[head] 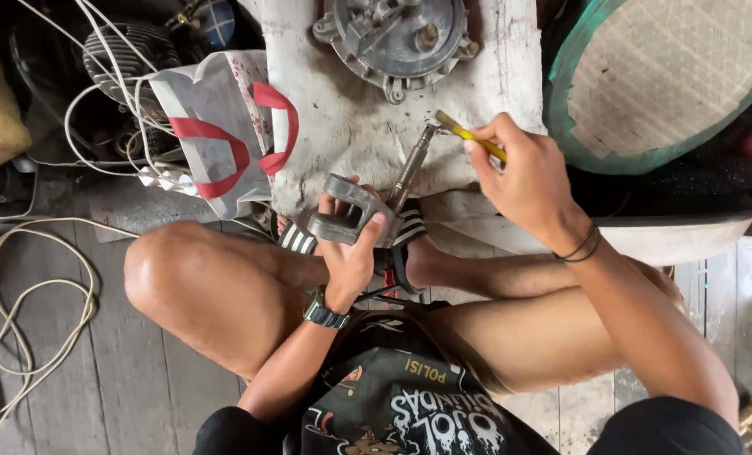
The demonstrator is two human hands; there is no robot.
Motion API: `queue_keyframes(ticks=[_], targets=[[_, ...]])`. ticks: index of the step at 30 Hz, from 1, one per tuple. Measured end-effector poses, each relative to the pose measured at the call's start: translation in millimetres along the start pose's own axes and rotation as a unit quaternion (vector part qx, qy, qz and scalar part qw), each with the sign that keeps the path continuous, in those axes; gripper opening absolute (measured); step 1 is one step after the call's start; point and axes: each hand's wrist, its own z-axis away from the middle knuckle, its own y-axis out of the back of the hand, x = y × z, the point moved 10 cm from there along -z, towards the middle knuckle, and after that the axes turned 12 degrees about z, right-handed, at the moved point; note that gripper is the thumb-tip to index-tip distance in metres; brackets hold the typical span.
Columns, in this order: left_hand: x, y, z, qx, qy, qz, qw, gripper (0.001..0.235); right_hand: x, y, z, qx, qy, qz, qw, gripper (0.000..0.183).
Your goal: Scraping residue from a metal engine component using a small hand tool while sitting on the floor.
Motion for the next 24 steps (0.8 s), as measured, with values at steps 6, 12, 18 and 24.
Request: queue_keyframes(ticks=[6, 12, 18, 24], targets=[[-6.2, -1.3, 5.2, 0.003, -0.030, -0.038, 0.999, 0.053, -10.6, -10.9, -1.0, 0.002, 0.023, 0.021, 1.000, 0.010], [-1.4, -4.8, 1.9, -0.005, -0.025, -0.058, 0.998, 0.050, -8.6, 4.6, 1.8, 0.028, 0.012, 0.059, 0.998, 0.009], [5.4, -7.0, -0.1, 0.012, -0.031, -0.077, 0.996, 0.049, -13.1, -13.9, -3.4, 0.026, -0.001, -0.012, 1.000, 0.008], [-8.3, 6.4, -1.1, 0.014, -0.011, -0.055, 0.998, 0.047, 5.6, -10.0, 6.1, 0.021, -0.035, -0.015, 0.999, 0.009]])
